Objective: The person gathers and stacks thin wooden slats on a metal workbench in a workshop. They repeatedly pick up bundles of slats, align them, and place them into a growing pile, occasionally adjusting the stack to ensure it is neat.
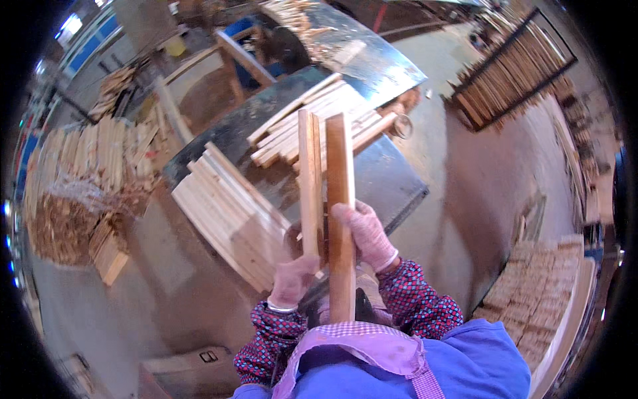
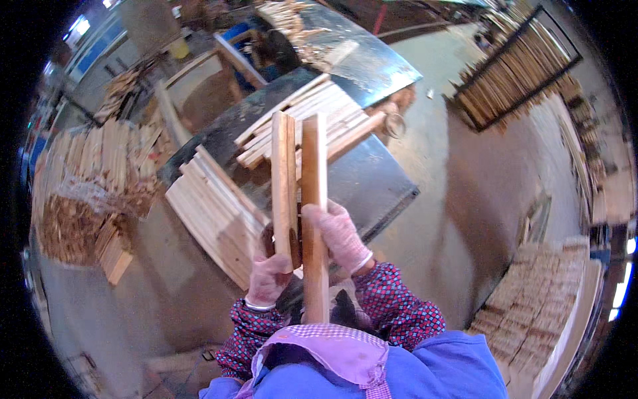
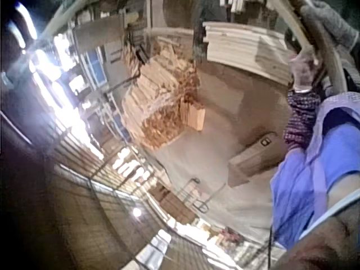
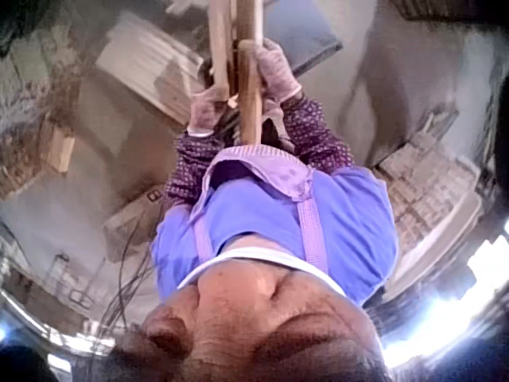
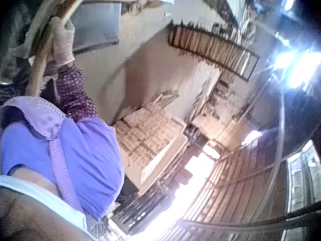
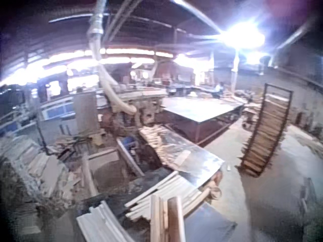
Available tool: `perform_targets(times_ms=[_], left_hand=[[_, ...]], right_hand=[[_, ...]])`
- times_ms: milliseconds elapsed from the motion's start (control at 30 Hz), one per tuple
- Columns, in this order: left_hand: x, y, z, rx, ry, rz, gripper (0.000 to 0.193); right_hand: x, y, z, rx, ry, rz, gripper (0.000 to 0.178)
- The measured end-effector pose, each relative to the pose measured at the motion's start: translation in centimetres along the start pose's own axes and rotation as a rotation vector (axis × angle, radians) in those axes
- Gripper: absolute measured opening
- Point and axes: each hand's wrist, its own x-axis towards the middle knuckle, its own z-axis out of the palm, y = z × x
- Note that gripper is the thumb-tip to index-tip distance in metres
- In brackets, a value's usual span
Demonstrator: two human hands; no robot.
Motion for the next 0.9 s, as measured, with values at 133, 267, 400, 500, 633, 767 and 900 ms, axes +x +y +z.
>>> perform_targets(times_ms=[133,267,400,500,633,767,900], left_hand=[[-3.4,2.8,-0.9,-0.231,-0.003,0.066,0.077],[-5.6,2.3,-3.4,-0.312,0.031,0.203,0.076],[-7.5,3.0,-3.5,-0.286,0.193,0.372,0.076],[-8.2,2.0,-4.4,-0.027,0.257,0.445,0.082],[-8.5,1.5,-7.1,0.317,0.557,0.632,0.085],[-10.4,3.4,-9.0,0.345,0.696,0.604,0.080],[-10.2,4.4,-12.2,0.369,0.755,0.403,0.073]], right_hand=[[1.5,0.9,2.4,0.127,-0.212,0.095,0.032],[2.3,1.7,6.3,-0.013,-0.295,0.152,0.032],[2.3,3.2,11.6,-0.372,-0.328,0.053,0.036],[0.6,5.1,15.7,-0.679,-0.360,-0.062,0.051],[0.4,8.4,17.4,-0.911,-0.580,-0.128,0.076],[-1.0,8.1,16.6,-1.076,-0.592,-0.301,0.074],[1.4,9.8,9.4,-0.925,-0.288,-0.470,0.062]])
